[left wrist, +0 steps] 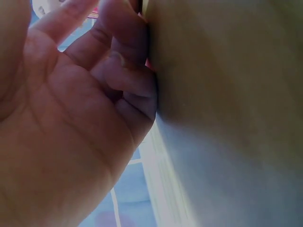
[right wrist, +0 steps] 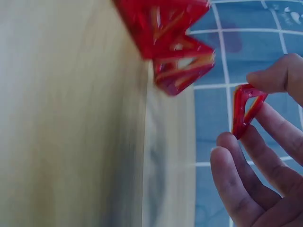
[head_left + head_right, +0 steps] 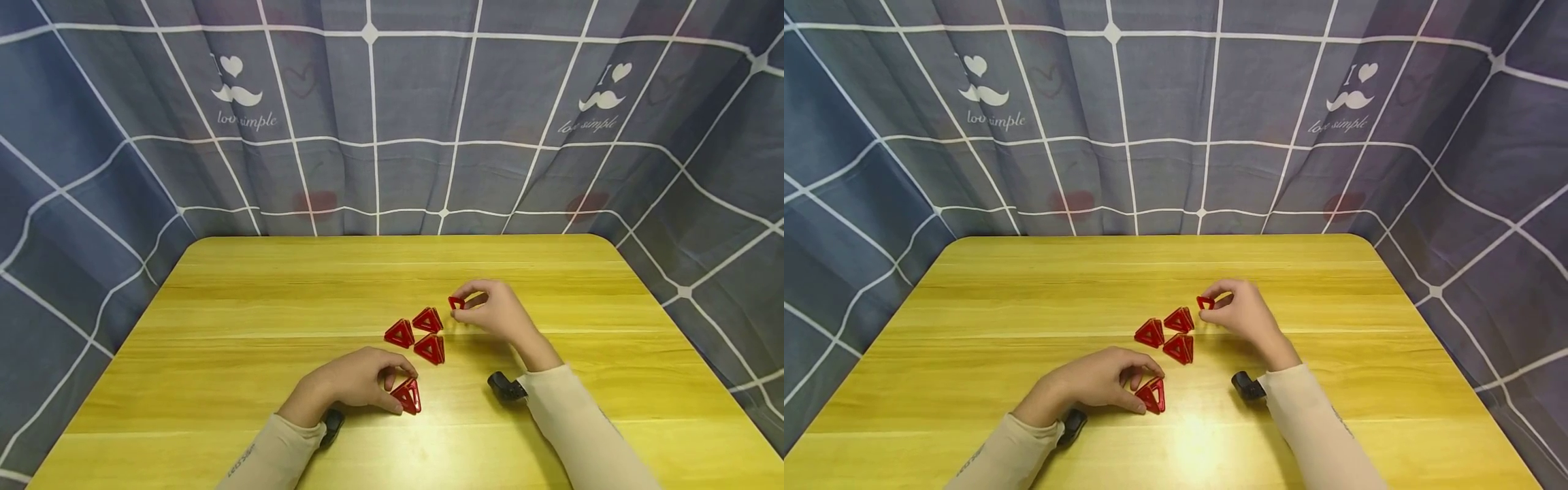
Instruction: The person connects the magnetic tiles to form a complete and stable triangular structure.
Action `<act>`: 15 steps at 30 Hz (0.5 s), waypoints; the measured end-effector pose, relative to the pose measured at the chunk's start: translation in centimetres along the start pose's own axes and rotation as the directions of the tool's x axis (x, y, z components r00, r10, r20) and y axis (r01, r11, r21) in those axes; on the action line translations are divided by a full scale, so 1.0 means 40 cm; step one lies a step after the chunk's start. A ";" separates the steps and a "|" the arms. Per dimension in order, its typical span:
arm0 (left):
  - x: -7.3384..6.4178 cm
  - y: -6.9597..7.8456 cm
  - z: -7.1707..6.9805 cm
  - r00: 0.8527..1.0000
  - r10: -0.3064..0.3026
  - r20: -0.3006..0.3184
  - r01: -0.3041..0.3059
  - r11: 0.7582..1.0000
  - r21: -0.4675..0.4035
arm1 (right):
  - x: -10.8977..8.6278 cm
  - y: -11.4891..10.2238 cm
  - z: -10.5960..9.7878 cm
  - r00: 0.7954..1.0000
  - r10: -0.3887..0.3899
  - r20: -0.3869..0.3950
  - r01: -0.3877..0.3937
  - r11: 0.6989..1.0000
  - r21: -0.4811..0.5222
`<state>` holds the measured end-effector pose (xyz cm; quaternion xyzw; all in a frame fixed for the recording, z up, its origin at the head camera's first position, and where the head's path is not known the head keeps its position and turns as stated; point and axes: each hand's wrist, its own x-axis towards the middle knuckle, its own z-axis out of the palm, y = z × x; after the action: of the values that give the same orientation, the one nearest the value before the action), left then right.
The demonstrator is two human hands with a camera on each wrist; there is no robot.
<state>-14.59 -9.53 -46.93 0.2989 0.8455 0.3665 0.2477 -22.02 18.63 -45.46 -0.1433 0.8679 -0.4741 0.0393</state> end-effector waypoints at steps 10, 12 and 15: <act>0.000 -0.001 -0.002 1.000 0.014 -0.005 -0.014 1.000 0.020 | -0.065 -0.037 0.030 0.991 -0.111 0.081 0.106 0.993 0.055; 0.000 -0.001 -0.001 1.000 0.005 -0.009 -0.005 1.000 0.019 | -0.077 -0.039 0.037 0.987 -0.128 0.101 0.124 0.991 0.050; -0.002 0.000 -0.002 0.999 -0.021 -0.025 0.022 1.000 0.010 | -0.092 -0.042 0.049 0.981 -0.133 0.144 0.126 0.990 0.057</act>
<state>-14.60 -9.61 -46.88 0.2864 0.8535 0.3634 0.2396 -17.76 17.23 -45.39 -0.2333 0.8399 -0.4841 0.0756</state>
